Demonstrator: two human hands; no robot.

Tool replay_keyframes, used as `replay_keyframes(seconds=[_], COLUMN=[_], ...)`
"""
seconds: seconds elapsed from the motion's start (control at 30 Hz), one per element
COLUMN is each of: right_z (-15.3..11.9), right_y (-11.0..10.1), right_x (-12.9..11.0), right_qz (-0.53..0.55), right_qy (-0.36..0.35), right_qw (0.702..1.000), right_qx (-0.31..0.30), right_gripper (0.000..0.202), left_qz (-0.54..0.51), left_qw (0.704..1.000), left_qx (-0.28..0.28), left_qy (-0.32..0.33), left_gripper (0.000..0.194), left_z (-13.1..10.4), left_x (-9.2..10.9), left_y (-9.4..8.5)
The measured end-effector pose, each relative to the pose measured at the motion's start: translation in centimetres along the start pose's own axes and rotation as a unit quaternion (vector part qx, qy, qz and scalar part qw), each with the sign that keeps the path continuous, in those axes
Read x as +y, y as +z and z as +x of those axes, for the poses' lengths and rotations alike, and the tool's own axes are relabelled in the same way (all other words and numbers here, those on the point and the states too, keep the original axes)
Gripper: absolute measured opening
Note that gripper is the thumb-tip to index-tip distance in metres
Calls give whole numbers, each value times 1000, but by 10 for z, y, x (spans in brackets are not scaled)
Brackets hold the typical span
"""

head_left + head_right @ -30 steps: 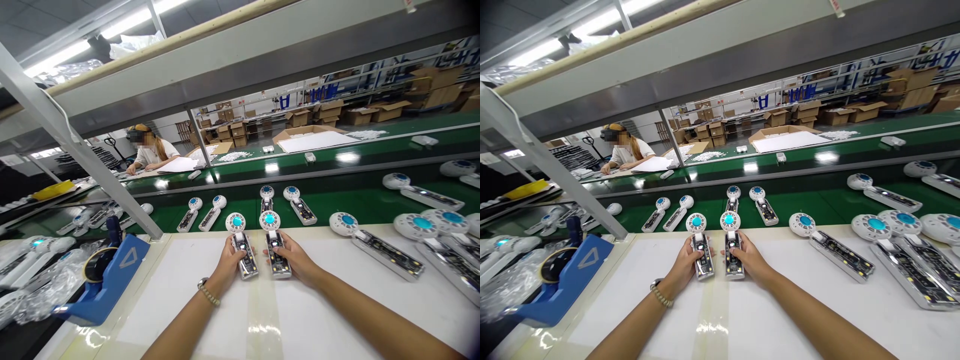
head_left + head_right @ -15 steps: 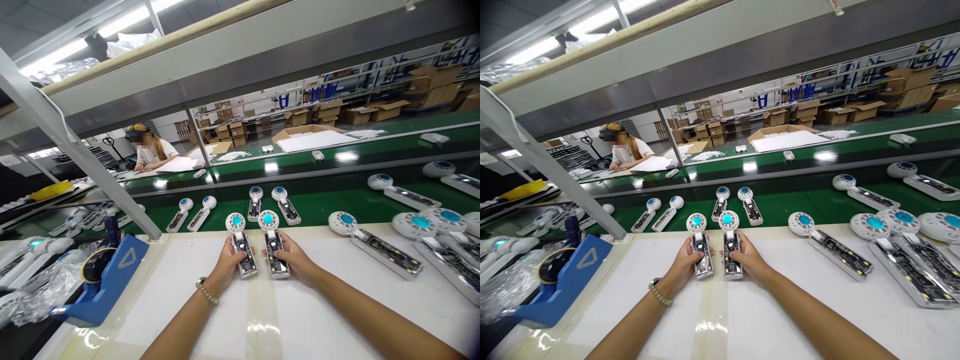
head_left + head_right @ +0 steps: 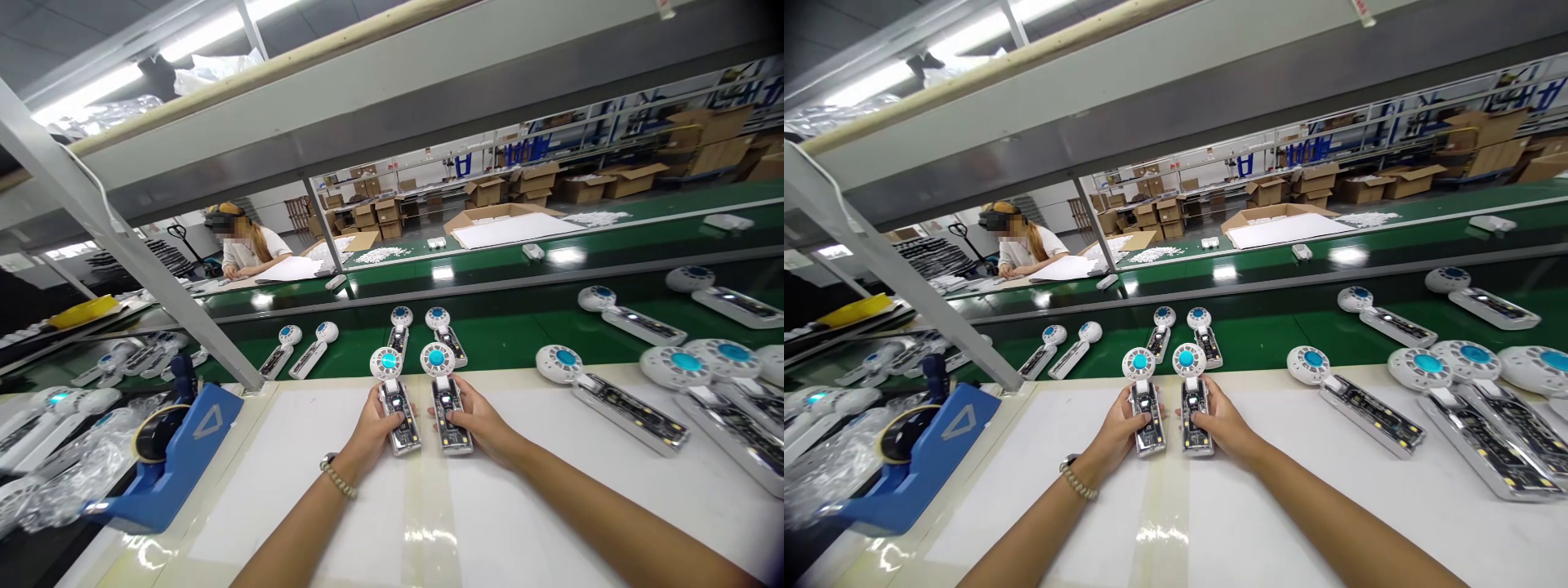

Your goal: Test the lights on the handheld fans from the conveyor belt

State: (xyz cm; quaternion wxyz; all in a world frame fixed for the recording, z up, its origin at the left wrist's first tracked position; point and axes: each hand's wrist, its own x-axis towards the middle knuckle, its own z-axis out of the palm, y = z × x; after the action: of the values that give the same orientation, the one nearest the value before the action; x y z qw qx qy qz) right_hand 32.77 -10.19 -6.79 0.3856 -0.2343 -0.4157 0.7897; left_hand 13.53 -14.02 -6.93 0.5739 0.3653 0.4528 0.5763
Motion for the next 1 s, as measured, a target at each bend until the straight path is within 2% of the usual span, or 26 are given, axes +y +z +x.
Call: replay_keyframes(seconds=[0.5,0.87,0.93,1.0], right_z=[0,0,-2,2], right_y=[-3,-6,-7,-9], right_x=[3,4,1,-3], right_qz=[1,15,28,36], right_qy=[-9,-11,-5,30], right_qw=[1000,1000,1000,998], right_qx=[0,-2,4,30], right_gripper=[65,70,63,41], left_qz=[-1,-20,-46,-82], left_qw=[1000,1000,999,995], left_qx=[-22,-6,9,21], left_qy=[-1,-14,-22,-43], left_gripper=[57,63,62,51], left_z=[-3,-7,-7,-2], left_x=[3,6,9,12], left_y=[1,6,7,7])
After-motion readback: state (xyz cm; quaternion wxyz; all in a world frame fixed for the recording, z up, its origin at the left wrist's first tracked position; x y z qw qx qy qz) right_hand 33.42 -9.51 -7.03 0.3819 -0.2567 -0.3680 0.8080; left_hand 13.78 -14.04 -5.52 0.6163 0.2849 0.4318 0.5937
